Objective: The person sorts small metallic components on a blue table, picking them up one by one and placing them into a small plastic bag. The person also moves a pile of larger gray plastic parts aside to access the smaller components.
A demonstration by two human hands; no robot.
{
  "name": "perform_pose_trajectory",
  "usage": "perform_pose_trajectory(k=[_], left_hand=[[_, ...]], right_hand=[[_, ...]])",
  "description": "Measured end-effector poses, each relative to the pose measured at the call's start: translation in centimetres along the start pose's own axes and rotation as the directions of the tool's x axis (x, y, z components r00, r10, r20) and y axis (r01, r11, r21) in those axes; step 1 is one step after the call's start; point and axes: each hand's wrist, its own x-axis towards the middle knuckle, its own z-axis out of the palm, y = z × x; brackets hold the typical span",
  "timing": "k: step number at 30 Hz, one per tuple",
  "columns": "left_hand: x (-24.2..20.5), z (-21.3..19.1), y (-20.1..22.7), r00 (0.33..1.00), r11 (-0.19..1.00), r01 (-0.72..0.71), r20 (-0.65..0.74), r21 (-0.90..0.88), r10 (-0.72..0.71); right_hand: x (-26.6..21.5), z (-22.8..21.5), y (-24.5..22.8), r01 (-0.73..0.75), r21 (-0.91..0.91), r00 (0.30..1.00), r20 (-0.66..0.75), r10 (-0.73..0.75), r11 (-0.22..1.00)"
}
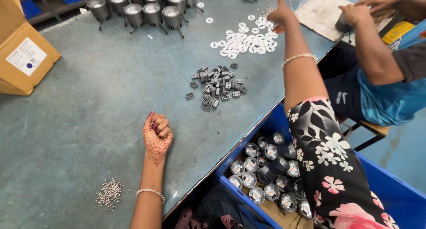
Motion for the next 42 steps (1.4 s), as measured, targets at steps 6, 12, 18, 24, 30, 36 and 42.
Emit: perform_pose_trajectory(k=[6,12,18,24,30,36,42], left_hand=[[0.0,0.6,-0.5,1.000,1.000,0.017,0.008,-0.018,-0.016],[0.3,0.3,-1.2,0.999,0.998,-0.008,-0.049,0.061,0.011],[0.3,0.4,-1.3,0.995,0.996,-0.012,-0.093,0.086,0.020],[0.3,0.0,-1.0,0.995,1.000,-0.014,-0.095,0.018,0.015],[0.3,-0.5,-0.2,0.992,0.998,-0.054,-0.109,0.023,0.056],[0.0,0.0,-0.8,0.993,0.994,-0.108,-0.050,-0.001,0.107],[2.3,0.1,-5.2,0.775,0.726,-0.416,-0.204,0.548,0.598]], right_hand=[[0.8,0.1,-0.5,0.037,-0.151,0.999,-0.011,-0.039,0.988],[0.5,-0.3,-0.4,-0.028,-0.014,1.000,0.012,0.028,1.000],[2.9,-0.5,1.2,0.062,-0.063,0.992,-0.102,-0.068,0.996],[1.1,2.8,-2.3,0.214,0.523,0.977,-0.131,-0.171,0.825],[-20.5,16.3,-5.9,0.313,0.670,0.843,0.131,-0.522,0.673],[-41.3,32.0,-5.8,-0.062,0.863,0.925,0.239,-0.296,0.501],[-41.6,40.3,-5.1,-0.527,0.809,0.842,0.457,-0.286,-0.260]])
